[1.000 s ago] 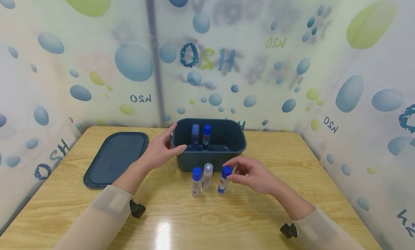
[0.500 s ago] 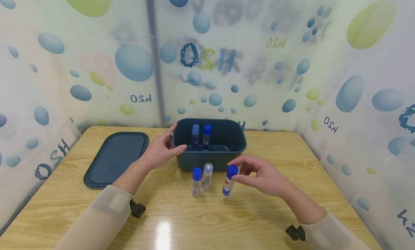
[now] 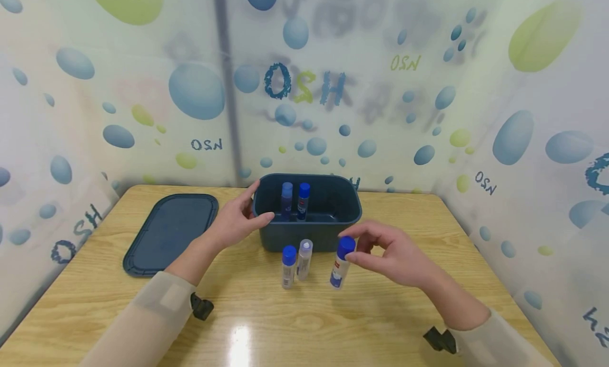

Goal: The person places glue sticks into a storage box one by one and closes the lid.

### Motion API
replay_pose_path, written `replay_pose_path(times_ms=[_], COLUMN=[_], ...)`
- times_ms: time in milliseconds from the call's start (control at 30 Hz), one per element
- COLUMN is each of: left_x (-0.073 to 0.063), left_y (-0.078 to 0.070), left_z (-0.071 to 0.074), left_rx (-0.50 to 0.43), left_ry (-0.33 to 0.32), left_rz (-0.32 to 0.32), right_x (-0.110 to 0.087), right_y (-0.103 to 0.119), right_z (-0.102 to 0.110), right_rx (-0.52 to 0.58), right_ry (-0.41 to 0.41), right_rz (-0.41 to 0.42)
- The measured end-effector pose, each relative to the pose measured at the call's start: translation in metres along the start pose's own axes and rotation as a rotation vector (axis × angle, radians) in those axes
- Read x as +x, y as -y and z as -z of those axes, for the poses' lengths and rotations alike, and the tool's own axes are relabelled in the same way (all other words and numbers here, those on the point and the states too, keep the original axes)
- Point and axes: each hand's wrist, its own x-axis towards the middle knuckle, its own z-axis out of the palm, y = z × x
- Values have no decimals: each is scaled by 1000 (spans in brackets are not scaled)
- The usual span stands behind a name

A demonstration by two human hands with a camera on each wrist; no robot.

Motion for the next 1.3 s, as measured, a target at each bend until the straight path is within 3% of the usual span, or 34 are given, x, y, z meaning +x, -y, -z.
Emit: replay_pose_path(times_ms=[700, 1033, 1300], left_x=[0, -1, -1], left_y=[-1, -1, -1], left_z=[0, 0, 0], left_rx=[-1, -15, -9], left_ry=[5, 5, 4], left_rz=[8, 11, 3], right_x=[28, 48, 61], right_y=[23, 22, 16], right_z=[29, 41, 44], right_rx=[5, 59, 51], right_ry=[-212, -313, -348], right_rz=[143, 116, 41])
